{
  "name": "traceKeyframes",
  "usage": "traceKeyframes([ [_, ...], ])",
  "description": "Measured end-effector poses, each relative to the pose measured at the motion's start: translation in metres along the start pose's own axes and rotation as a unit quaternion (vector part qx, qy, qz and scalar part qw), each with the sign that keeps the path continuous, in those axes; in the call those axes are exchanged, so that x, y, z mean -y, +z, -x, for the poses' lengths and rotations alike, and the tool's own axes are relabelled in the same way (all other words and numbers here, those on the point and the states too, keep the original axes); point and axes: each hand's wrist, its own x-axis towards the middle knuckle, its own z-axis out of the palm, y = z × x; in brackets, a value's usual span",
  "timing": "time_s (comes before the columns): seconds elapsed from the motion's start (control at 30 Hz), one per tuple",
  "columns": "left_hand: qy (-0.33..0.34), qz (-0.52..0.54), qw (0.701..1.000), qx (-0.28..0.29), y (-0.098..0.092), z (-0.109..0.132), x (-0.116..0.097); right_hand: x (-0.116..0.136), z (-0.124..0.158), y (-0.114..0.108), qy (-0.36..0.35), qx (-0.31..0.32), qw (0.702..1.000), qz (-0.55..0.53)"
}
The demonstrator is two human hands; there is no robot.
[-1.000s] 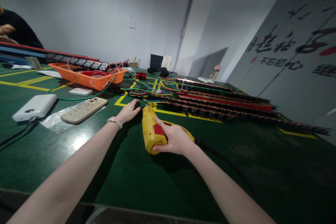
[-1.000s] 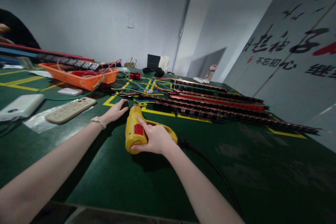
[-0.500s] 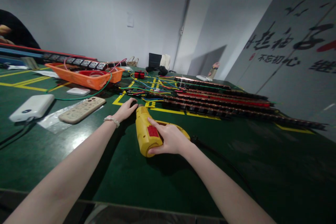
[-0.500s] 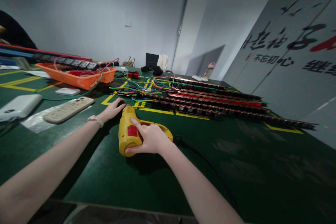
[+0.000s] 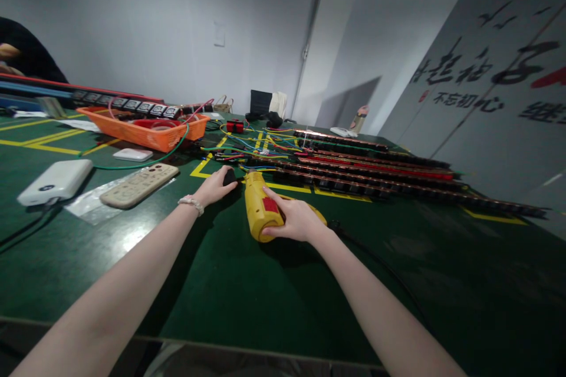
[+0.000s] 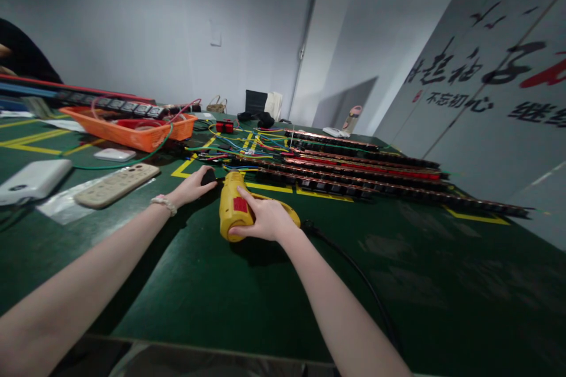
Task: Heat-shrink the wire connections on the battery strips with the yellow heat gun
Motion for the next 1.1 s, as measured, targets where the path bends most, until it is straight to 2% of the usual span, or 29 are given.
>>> traceKeyframes([
  [0.17, 0.001, -0.007, 1.0, -0.002, 0.0, 0.0, -0.001, -0.003, 0.0, -0.001, 0.017, -0.002, 1.0, 0.012],
  [0.37, 0.006, -0.021, 1.0, -0.003, 0.0, 0.0, -0.001, 0.007, 0.003, -0.001, 0.014, -0.008, 1.0, 0.011],
  [0.73, -0.007, 0.005, 1.0, -0.003, 0.001, -0.001, 0.001, 0.03, 0.007, 0.0, -0.035, 0.009, 0.999, -0.032],
  [0.93, -0.006, 0.001, 1.0, -0.003, -0.001, 0.0, -0.001, 0.025, 0.004, -0.002, -0.031, 0.019, 0.999, -0.035],
  [1.1, 0.0, 0.003, 1.0, -0.003, -0.001, 0.001, -0.002, 0.016, 0.001, -0.003, 0.002, 0.015, 1.0, -0.025],
])
